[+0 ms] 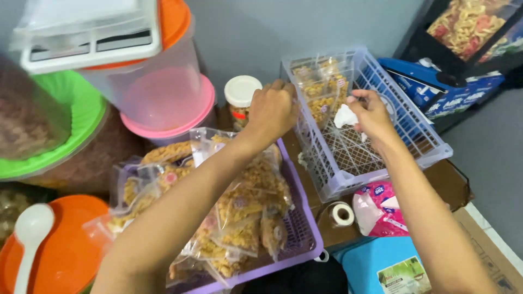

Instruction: The person is wiping down individual plastic-wrapped food packets with a cloth and organizing them into a purple plastic basket.

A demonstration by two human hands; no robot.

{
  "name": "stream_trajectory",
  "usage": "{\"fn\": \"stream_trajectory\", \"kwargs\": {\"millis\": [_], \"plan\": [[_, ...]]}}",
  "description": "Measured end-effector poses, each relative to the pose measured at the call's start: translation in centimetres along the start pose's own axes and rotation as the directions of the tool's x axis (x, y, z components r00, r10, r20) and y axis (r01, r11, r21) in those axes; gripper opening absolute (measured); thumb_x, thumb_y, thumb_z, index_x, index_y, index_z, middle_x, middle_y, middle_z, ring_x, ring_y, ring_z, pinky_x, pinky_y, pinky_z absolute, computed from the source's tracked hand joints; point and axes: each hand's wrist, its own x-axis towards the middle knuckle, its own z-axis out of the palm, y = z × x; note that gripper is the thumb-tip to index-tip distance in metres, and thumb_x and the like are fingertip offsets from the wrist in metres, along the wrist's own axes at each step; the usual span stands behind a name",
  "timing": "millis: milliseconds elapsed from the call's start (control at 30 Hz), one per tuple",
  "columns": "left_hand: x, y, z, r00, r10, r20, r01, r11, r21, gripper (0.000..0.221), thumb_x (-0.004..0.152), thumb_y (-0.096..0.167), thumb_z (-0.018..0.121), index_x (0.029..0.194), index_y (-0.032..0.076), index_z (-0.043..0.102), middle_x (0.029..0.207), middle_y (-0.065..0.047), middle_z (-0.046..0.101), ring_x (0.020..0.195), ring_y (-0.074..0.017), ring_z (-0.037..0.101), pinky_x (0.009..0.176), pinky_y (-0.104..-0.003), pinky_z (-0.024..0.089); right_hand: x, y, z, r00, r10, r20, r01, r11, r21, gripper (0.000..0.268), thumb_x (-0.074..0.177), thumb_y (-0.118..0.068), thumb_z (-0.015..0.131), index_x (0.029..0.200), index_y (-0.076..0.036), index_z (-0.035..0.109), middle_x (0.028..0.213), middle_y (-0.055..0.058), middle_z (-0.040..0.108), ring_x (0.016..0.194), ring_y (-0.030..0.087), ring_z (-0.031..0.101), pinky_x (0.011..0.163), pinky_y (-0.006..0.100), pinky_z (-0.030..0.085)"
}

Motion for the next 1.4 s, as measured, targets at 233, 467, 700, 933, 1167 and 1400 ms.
{"fn": "stream_trajectory", "kwargs": {"millis": [233,467,700,933,1167,1400], "plan": [[-9.8,-2.9,-12.3,1.0,0.015,-0.025,-0.017,0.996,-0.092,0.021,0.089,0.022,0.071,0.106,0.009,0.072,0.094,-0.011,0.067,0.095,-0.0415,0.069,0.081,-0.051,0.054,-12.3,-7.3,-1.3,0.989,-0.095,0.115,0.063,0.965,0.255,0.035,0.11,-0.02,0.053,0.14,-0.004,0.056,0.095,0.007,0.048,0.078,0.01,0.05,0.049,0.018,0.046],[-21.0,-9.3,-19.9,0.977,-0.144,-0.156,0.12,0.981,-0.153,0.019,0.09,0.015,0.064,0.107,0.007,0.068,0.095,-0.01,0.07,0.091,-0.0346,0.065,0.075,-0.047,0.049,-19.0,-5.5,1.3,0.964,0.043,0.262,-0.165,0.87,0.464,0.031,0.107,-0.018,0.053,0.135,-0.014,0.062,0.089,0.007,0.062,0.065,0.009,0.05,0.046,0.019,0.037],[-30.6,-9.5,-19.9,0.923,-0.358,-0.14,0.333,0.927,-0.173,0.017,0.092,0.012,0.066,0.108,0.011,0.068,0.093,-0.009,0.07,0.083,-0.0336,0.067,0.056,-0.048,0.05,-23.9,-6.3,6.4,0.929,-0.066,0.363,-0.188,0.762,0.619,0.038,0.103,-0.022,0.056,0.137,-0.006,0.059,0.09,0.014,0.067,0.065,0.014,0.057,0.043,0.019,0.041],[-37.7,-4.5,-20.0,0.799,-0.577,-0.171,0.489,0.788,-0.374,0.015,0.098,0.018,0.063,0.11,0.011,0.068,0.095,-0.002,0.068,0.085,-0.0186,0.067,0.073,-0.035,0.051,-28.3,-5.9,10.3,0.893,-0.15,0.424,-0.223,0.672,0.707,0.038,0.106,-0.023,0.05,0.139,-0.004,0.057,0.091,0.01,0.067,0.067,0.018,0.061,0.051,0.028,0.046],[-37.9,-0.1,-17.9,0.845,-0.483,-0.23,0.319,0.8,-0.508,0.013,0.101,0.019,0.059,0.099,0.008,0.068,0.087,-0.003,0.071,0.074,-0.0144,0.066,0.066,-0.028,0.054,-29.9,-4.1,9.6,0.952,-0.104,0.289,-0.25,0.287,0.925,0.055,0.086,-0.023,0.058,0.135,0.002,0.062,0.095,0.014,0.061,0.069,0.02,0.049,0.063,0.032,0.038],[-35.8,2.9,-15.9,0.93,-0.307,-0.201,0.147,0.813,-0.563,0.015,0.102,0.017,0.061,0.1,0.002,0.064,0.089,-0.009,0.068,0.082,-0.0226,0.068,0.07,-0.032,0.054,-27.4,-1.6,7.5,0.995,0.085,0.044,-0.086,0.593,0.801,0.048,0.087,-0.006,0.048,0.132,-0.004,0.062,0.092,0.015,0.057,0.066,0.019,0.052,0.062,0.028,0.041]]}}
